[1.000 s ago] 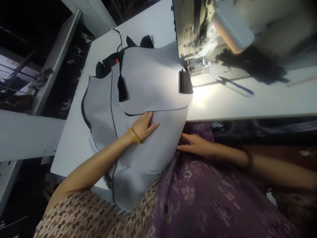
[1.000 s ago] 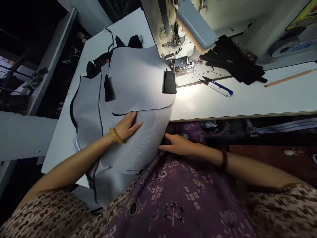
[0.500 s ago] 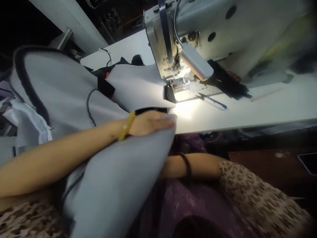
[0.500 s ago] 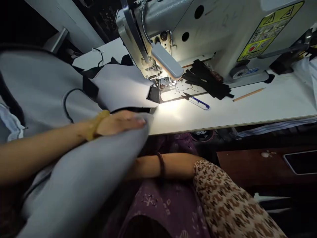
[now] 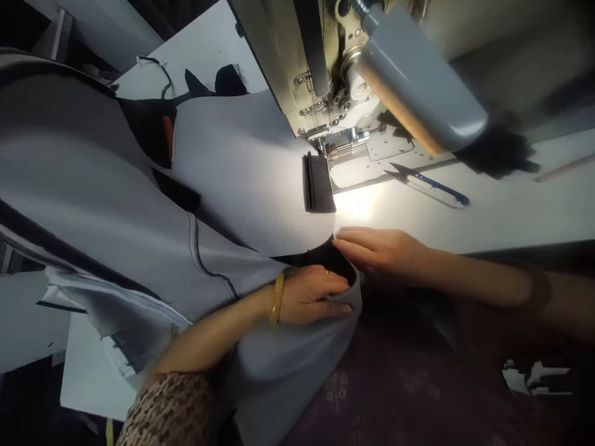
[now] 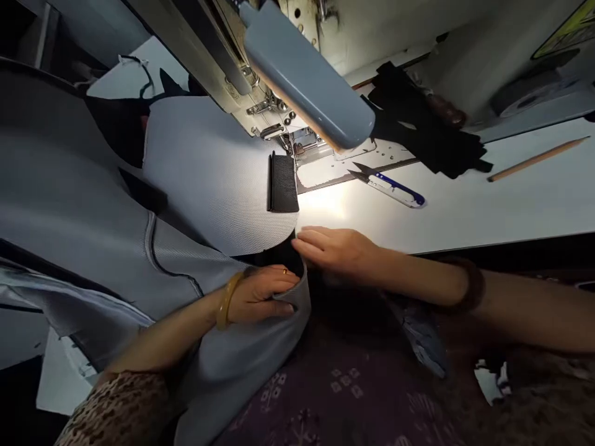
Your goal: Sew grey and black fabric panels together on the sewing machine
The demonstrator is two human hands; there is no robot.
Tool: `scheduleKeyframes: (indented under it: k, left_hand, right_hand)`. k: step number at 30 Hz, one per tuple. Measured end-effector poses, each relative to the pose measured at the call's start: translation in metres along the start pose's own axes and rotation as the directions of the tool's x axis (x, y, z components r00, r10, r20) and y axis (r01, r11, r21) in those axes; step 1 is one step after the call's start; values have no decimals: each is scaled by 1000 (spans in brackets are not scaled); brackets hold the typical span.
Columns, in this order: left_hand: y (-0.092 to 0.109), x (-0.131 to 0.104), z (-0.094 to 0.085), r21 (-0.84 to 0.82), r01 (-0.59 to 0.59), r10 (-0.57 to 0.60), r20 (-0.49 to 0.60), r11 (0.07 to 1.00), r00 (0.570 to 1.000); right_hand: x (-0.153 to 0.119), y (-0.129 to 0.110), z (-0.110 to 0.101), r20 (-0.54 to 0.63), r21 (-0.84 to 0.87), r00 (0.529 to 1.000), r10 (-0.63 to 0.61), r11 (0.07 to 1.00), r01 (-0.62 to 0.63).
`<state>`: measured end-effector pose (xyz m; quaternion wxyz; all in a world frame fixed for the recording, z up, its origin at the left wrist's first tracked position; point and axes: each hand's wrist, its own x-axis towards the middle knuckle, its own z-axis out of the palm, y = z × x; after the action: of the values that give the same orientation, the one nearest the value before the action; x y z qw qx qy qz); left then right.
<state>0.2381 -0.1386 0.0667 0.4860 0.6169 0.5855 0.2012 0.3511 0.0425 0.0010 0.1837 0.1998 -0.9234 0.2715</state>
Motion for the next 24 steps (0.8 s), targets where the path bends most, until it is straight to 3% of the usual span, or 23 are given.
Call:
scheduleKeyframes:
  k: [4,9,13,15,17,20,22,24]
  left_hand:
    - [-1,3,-1,-66,16,-15,13,998,1000]
    - [3,15,12,-209,18,-24,-24,978,999]
    - [19,12,14,-277,-24,-33,-198,961,980]
    - [28,7,0,-128,-33,-13,-343,991,939]
    - [31,5,-25,177,62,27,-455,982,890]
    - [15,17,-67,530,349,-11,-538,773,843]
    - [-6,31,-86,591,468,-98,-548,657,831]
    - [-27,45,-93,609,513,-172,-529,605,831]
  right_hand:
    - [38,22,11,149,-190,959,-243,944,269]
    - [71,30,12,466,-250,878,-105,937,245]
    - [70,33,1,568,-185,817,-100,952,245]
    - [67,33,-3,567,-182,816,-115,948,260]
    - [64,33,-4,565,-193,815,-133,938,287]
    - [61,34,1,529,-234,833,-159,917,324]
    - [58,36,6,447,-263,873,-198,903,339]
    - [55,38,11,348,-291,906,-242,891,349]
